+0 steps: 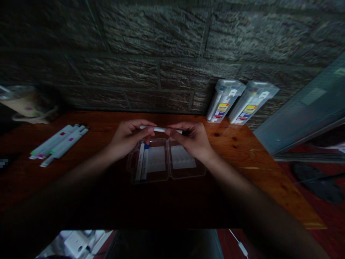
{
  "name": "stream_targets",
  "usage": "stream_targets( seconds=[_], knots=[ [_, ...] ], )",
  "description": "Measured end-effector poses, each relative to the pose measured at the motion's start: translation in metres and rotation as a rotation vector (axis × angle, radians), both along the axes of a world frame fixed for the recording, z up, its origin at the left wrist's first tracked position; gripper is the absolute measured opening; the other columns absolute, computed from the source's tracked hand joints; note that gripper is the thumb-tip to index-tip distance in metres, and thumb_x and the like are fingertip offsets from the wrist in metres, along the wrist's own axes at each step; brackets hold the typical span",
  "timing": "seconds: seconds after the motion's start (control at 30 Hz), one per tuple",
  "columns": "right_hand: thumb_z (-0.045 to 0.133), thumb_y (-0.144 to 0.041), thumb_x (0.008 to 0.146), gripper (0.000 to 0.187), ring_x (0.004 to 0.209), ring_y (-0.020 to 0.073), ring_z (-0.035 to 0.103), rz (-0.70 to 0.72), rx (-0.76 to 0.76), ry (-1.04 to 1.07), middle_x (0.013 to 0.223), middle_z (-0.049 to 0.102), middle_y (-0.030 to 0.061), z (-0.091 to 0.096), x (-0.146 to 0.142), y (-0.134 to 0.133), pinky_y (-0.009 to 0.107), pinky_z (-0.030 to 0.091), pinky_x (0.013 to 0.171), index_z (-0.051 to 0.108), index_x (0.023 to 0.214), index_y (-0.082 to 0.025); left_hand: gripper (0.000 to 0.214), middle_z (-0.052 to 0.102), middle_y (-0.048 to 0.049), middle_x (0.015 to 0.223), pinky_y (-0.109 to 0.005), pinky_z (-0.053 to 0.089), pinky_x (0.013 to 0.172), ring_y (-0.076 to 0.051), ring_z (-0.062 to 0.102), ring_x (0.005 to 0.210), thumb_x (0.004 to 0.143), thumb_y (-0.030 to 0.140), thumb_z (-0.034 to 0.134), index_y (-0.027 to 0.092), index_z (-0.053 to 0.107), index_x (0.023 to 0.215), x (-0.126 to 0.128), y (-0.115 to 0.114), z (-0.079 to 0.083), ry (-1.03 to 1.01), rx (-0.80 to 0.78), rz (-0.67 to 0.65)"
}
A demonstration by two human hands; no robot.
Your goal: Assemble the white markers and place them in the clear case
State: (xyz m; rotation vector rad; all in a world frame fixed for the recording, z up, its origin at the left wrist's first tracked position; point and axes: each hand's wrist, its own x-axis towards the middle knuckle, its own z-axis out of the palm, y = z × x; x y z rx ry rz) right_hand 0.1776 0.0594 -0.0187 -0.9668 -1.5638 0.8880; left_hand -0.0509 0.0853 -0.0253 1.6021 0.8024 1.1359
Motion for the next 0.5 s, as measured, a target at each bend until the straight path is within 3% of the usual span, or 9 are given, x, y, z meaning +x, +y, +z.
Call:
stream_targets(
  seconds=[0.17, 0.5],
  knots=[
    [0.086, -0.036, 0.083, 0.016, 0.046, 0.0077, 0.056, 0.023, -0.125, 0.147, 0.073, 0.081, 0.0011, 0.0004, -0.0004, -0.0013, 0.021, 0.042, 0.041, 0.086, 0.095, -0.025, 0.017, 0.071, -0.0014, 0.078, -0.018, 0.046, 0.047, -0.007, 0.062, 0.052, 0.088, 0.028, 0.077, 0.015, 0.076, 0.099, -0.0004, 0.0038, -0.0021, -0.117, -0.055, 0.025],
    [0.082, -0.036, 0.086, 0.019, 0.052, 0.0100, 0.062, 0.088, -0.166, 0.197, 0.089, 0.084, 0.0042, 0.0035, 0.0012, -0.0020, 0.023, 0.046, 0.044, 0.085, 0.102, -0.026, 0.011, 0.064, 0.0008, 0.074, -0.019, 0.048, 0.047, -0.007, 0.060, 0.051, 0.086, 0.024, 0.076, 0.015, 0.074, 0.092, -0.0004, 0.0055, -0.0013, -0.251, -0.151, 0.031]
  ],
)
